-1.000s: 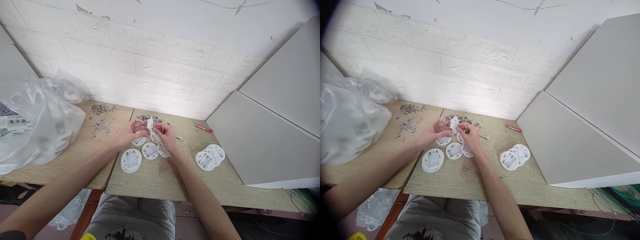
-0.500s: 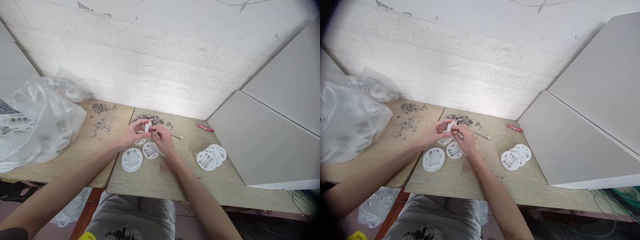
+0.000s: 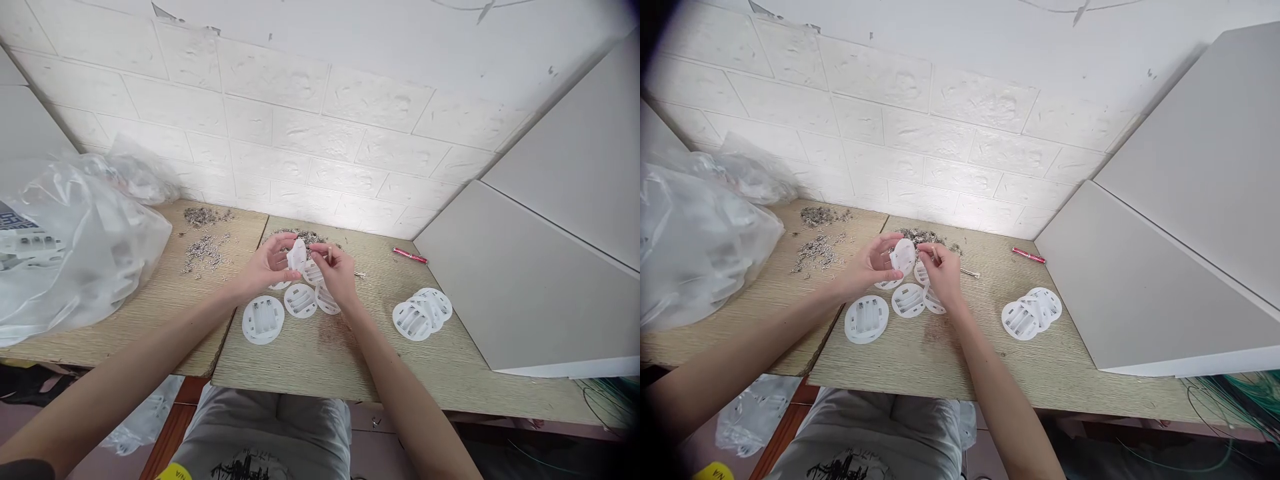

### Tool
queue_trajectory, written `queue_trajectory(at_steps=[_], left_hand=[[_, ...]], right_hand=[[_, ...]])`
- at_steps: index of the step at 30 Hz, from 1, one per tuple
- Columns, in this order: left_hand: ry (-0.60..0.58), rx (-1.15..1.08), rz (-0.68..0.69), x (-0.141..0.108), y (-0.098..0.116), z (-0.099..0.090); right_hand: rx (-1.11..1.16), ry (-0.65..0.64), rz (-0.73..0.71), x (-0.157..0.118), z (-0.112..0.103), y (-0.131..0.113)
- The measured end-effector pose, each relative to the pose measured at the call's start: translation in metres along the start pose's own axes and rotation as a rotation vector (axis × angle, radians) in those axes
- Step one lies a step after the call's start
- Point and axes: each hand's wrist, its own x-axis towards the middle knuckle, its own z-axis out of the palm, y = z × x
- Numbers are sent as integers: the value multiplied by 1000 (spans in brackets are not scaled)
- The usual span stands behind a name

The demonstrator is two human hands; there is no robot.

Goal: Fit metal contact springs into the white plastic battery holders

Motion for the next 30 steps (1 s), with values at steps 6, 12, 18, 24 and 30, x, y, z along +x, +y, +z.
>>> queue_trajectory(at_steps=[6,12,18,24,30], left_hand=[[-15,46,15,-3,-1,5],[25,55,40,-2,-6,6],[66,95,73,-2,-9,7],[66,114,73,-2,-8,8],[58,128,75,-3,-8,8]], right_hand=[[-37,25,5,-3,4,-3],[-85,9,-27,-5,7,-8],[-68,43,49,-7,11,-8],[-29,53,88,-8,12,-11],[-10,44,101,-8,13,-9]])
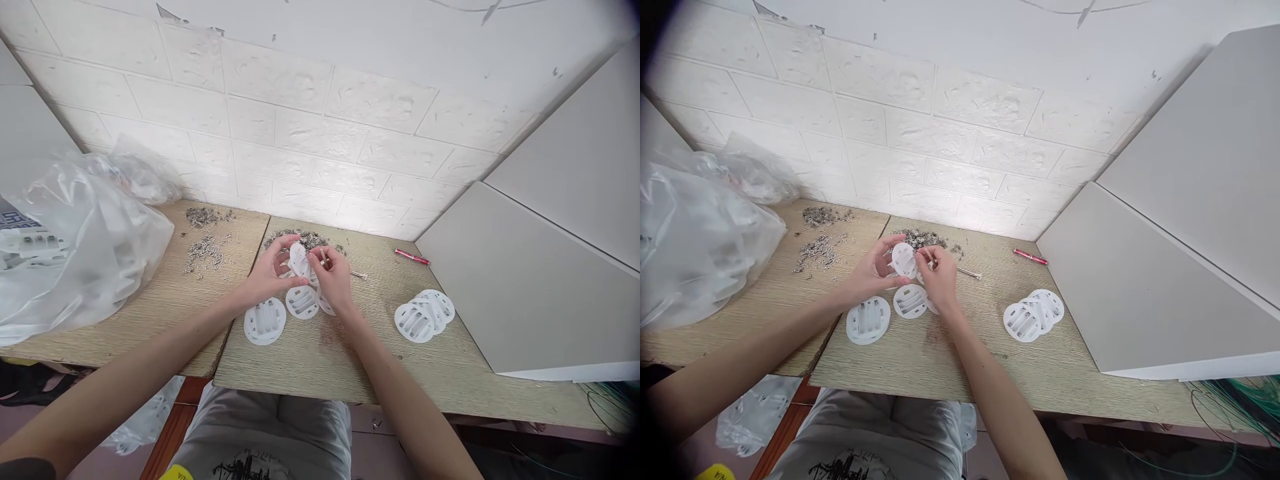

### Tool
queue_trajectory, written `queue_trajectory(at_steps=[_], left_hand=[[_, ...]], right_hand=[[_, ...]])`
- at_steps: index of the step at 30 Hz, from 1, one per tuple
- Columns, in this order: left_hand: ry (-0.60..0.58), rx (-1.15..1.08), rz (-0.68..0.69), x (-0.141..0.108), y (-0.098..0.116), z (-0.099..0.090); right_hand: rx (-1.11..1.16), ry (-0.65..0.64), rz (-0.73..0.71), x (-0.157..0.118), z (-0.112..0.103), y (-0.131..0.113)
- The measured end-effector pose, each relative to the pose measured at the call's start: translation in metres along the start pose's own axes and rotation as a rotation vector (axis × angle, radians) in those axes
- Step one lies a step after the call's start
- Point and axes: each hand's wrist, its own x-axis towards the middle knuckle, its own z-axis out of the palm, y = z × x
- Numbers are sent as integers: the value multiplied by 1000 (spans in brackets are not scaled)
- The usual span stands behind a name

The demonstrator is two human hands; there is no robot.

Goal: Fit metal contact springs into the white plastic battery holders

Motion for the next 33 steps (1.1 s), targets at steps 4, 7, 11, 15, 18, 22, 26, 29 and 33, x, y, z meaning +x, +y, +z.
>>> queue_trajectory(at_steps=[4,7,11,15,18,22,26,29,33], left_hand=[[-10,0,18,-1,-1,-1],[-12,-10,39,-2,-2,-1],[-27,-49,46,-1,1,-1],[-73,-83,-67,1,9,-4],[-66,-71,-193,2,14,-6],[-14,21,-266,3,15,-6],[-20,90,-302,2,13,-6],[-2,91,-319,2,13,-6],[4,55,-333,2,14,-6]], right_hand=[[41,-41,33,0,-1,-1],[182,-81,127,2,-2,-2],[382,-152,291,6,-4,-1],[487,-146,324,10,-8,0],[510,-137,319,11,-10,-2],[456,-209,264,8,-9,-3],[409,-281,234,4,-4,-5],[415,-306,228,2,-3,-7],[411,-309,223,2,-3,-7]])
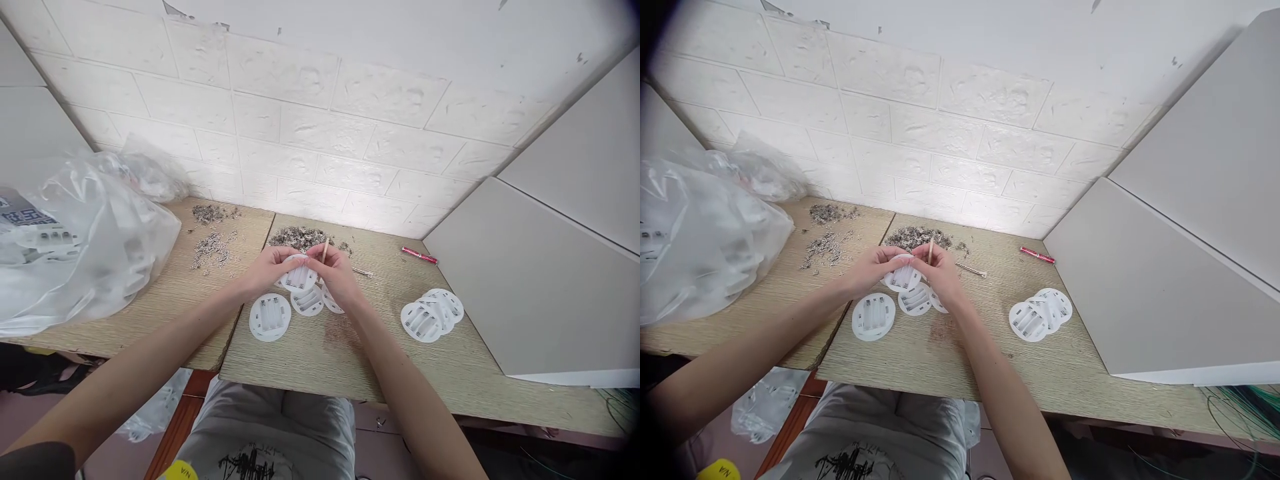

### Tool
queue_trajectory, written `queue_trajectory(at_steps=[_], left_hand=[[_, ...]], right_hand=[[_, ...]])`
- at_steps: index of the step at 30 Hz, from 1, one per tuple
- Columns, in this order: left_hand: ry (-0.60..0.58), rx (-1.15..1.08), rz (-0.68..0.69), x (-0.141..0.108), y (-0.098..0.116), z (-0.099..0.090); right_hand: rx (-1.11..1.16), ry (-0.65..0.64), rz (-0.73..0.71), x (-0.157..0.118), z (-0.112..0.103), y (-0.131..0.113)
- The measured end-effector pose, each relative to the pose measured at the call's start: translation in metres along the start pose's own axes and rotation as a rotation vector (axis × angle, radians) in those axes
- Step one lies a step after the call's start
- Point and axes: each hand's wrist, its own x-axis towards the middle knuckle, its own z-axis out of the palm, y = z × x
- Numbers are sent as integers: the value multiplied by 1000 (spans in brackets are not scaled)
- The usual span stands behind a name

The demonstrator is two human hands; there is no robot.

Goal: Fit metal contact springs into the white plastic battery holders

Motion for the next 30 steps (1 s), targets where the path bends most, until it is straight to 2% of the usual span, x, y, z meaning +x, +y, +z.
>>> queue_trajectory(at_steps=[5,7,13,16,23,30], left_hand=[[0,-63,4,1,-2,0],[-16,-99,8,1,-3,0],[-67,-212,-10,0,2,-2],[-100,-355,-13,0,4,-2],[-140,-460,-45,2,-1,-5],[-104,-540,-93,0,3,-2]], right_hand=[[-15,8,-9,1,-2,1],[-49,28,-57,1,-4,0],[-560,112,-471,2,-12,-4],[-657,131,-574,2,-13,-3],[-697,126,-582,0,-12,0],[-520,129,-485,-1,-7,-4]])
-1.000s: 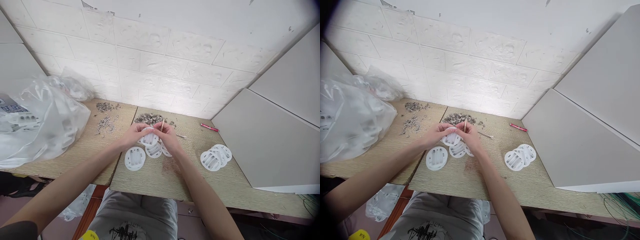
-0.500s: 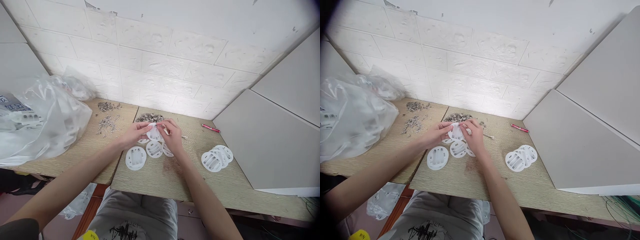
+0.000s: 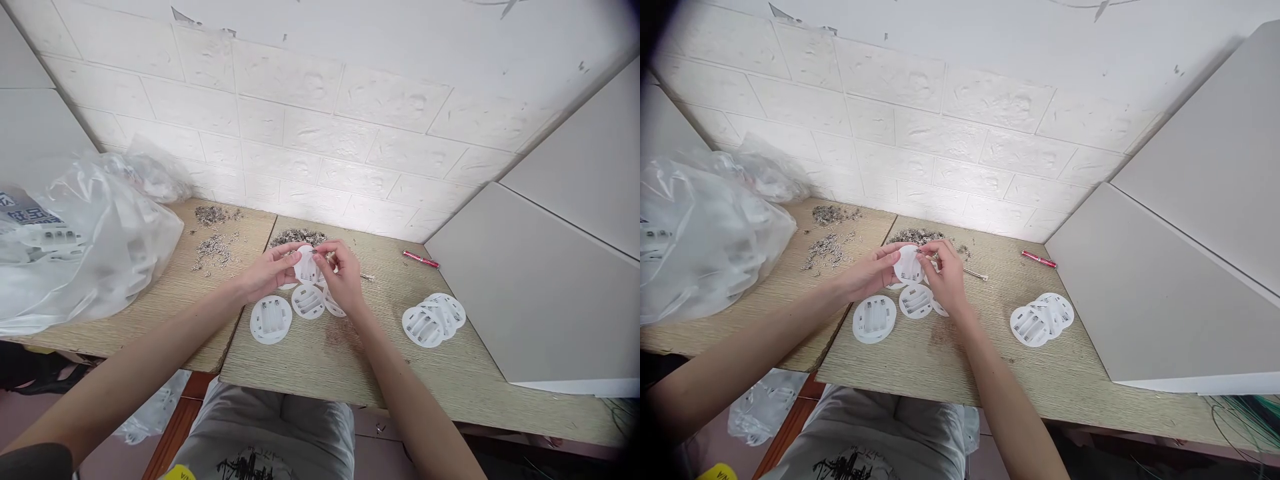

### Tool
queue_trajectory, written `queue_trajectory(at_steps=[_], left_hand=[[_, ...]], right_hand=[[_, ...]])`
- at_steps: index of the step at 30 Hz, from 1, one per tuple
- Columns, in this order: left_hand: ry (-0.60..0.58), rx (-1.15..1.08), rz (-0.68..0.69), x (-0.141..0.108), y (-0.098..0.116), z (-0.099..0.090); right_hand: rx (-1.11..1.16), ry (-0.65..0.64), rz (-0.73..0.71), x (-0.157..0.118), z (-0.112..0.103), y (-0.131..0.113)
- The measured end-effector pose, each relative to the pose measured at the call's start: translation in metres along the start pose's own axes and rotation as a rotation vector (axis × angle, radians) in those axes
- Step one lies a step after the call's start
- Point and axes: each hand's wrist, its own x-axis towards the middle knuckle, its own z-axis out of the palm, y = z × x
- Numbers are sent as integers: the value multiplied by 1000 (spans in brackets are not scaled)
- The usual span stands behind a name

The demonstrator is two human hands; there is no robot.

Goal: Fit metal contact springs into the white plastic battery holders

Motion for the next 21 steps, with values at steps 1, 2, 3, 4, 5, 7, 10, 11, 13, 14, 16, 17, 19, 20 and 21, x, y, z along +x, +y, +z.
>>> queue_trajectory(at_steps=[1,2,3,4,5,7,10,11,13,14,16,17,19,20,21], left_hand=[[0,-11,-4,-1,1,1],[-2,-15,0,-1,1,2],[1,-2,11,-2,1,2],[11,34,31,-2,1,3],[24,97,62,-2,0,2],[60,309,162,-2,-2,0],[102,693,361,-2,-4,-4],[110,792,419,-2,-5,-5],[113,935,524,-2,-5,-7],[109,996,575,-2,-5,-7],[97,1123,683,-2,-5,-8],[91,1181,737,-2,-5,-8],[81,1269,825,-1,-6,-9],[79,1296,859,-1,-7,-10],[81,1315,886,0,-8,-10]], right_hand=[[34,21,21,0,0,-1],[78,46,50,0,1,-1],[135,69,86,0,1,-2],[198,87,128,0,1,-2],[262,102,171,0,1,-2],[370,116,233,1,0,-2],[447,120,271,1,0,-2],[449,112,272,2,0,-2],[431,89,265,1,0,-2],[416,74,260,1,0,-3],[383,45,246,0,1,-3],[365,30,239,0,1,-3],[323,6,228,-1,2,-3],[295,4,223,-1,3,-4],[261,11,219,-1,4,-4]])
